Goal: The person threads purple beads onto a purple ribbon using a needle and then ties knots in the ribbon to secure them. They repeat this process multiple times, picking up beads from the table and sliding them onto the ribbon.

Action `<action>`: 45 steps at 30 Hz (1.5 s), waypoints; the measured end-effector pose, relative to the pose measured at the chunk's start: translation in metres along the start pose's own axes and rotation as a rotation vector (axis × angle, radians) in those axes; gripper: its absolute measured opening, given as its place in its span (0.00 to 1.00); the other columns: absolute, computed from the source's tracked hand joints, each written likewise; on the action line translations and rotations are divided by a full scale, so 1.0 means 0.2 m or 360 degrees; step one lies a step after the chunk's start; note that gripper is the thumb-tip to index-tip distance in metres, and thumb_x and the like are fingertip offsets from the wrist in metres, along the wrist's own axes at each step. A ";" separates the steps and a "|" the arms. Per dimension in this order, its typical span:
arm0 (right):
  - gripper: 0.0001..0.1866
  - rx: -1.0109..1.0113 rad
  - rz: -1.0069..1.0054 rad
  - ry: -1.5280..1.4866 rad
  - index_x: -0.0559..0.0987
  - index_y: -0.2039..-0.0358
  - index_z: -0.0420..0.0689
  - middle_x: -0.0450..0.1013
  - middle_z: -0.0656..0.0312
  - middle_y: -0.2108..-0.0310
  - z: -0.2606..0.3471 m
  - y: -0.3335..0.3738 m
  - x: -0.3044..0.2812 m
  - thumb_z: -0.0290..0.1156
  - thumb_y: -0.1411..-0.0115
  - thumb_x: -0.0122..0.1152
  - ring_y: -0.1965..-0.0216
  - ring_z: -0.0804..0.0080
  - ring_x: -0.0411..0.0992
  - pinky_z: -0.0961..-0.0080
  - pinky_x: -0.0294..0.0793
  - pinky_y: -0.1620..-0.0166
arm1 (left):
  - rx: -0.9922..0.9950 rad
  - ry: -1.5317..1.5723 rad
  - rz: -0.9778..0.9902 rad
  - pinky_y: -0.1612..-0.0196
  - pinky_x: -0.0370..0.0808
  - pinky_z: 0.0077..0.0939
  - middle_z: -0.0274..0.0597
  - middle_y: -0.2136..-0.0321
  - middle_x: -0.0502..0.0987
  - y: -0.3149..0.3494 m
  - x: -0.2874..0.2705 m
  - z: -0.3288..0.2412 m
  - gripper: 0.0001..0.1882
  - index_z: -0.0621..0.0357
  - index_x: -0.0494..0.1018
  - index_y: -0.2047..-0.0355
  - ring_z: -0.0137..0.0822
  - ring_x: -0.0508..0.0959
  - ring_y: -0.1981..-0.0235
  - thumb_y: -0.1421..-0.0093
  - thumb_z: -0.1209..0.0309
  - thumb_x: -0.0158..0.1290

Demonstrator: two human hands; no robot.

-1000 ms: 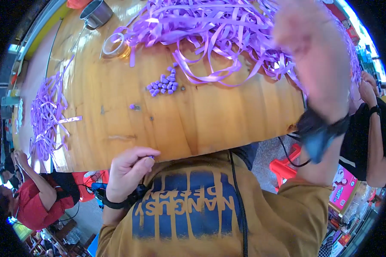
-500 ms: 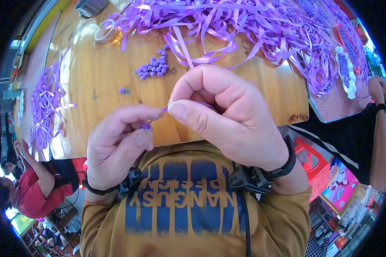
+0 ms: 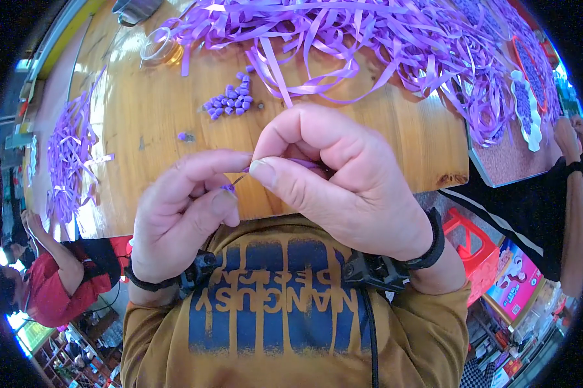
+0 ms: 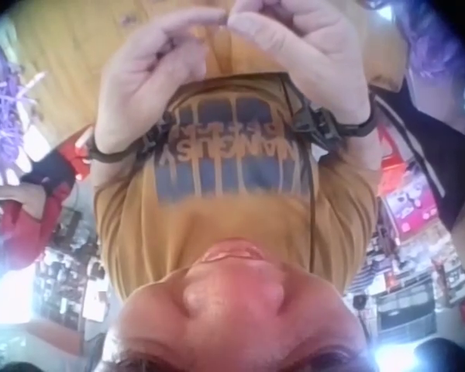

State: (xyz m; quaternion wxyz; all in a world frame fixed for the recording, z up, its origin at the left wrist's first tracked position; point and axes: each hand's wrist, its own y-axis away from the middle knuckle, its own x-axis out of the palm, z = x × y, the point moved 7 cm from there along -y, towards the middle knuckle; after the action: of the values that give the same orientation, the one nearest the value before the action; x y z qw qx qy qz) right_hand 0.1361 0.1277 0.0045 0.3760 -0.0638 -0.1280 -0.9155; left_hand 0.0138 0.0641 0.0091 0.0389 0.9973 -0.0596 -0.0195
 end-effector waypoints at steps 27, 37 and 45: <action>0.06 -0.1082 -0.0034 0.1281 0.73 0.71 0.40 0.67 0.62 0.81 0.09 0.06 0.08 0.21 0.50 0.60 0.82 0.72 0.63 0.77 0.60 0.78 | -0.0104 0.0198 -0.0042 0.67 0.70 0.12 0.35 0.70 0.73 -0.02 -0.02 0.08 0.12 0.66 0.70 0.58 0.21 0.73 0.71 0.43 0.81 0.48; 0.06 -0.0653 -0.0027 0.0829 0.74 0.67 0.37 0.70 0.61 0.71 0.02 0.07 0.02 0.24 0.45 0.56 0.74 0.80 0.65 0.84 0.62 0.71 | -0.0095 0.0211 0.0027 0.69 0.69 0.10 0.37 0.69 0.73 0.02 -0.02 0.04 0.13 0.66 0.68 0.57 0.20 0.73 0.71 0.44 0.83 0.47; 0.06 -0.0429 0.0038 0.0728 0.75 0.67 0.36 0.71 0.61 0.70 -0.02 0.06 0.04 0.23 0.44 0.54 0.73 0.82 0.67 0.86 0.64 0.70 | -0.0269 -0.0178 -0.0168 0.75 0.65 0.09 0.36 0.74 0.74 0.06 -0.05 0.06 0.08 0.64 0.68 0.63 0.16 0.70 0.77 0.44 0.81 0.50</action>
State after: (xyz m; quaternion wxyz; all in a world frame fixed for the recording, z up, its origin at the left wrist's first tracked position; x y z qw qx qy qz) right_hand 0.1392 0.1133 0.0055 0.3941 0.0937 0.0842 -0.9104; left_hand 0.0015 0.0517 -0.0010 0.1185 0.9895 -0.0071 -0.0822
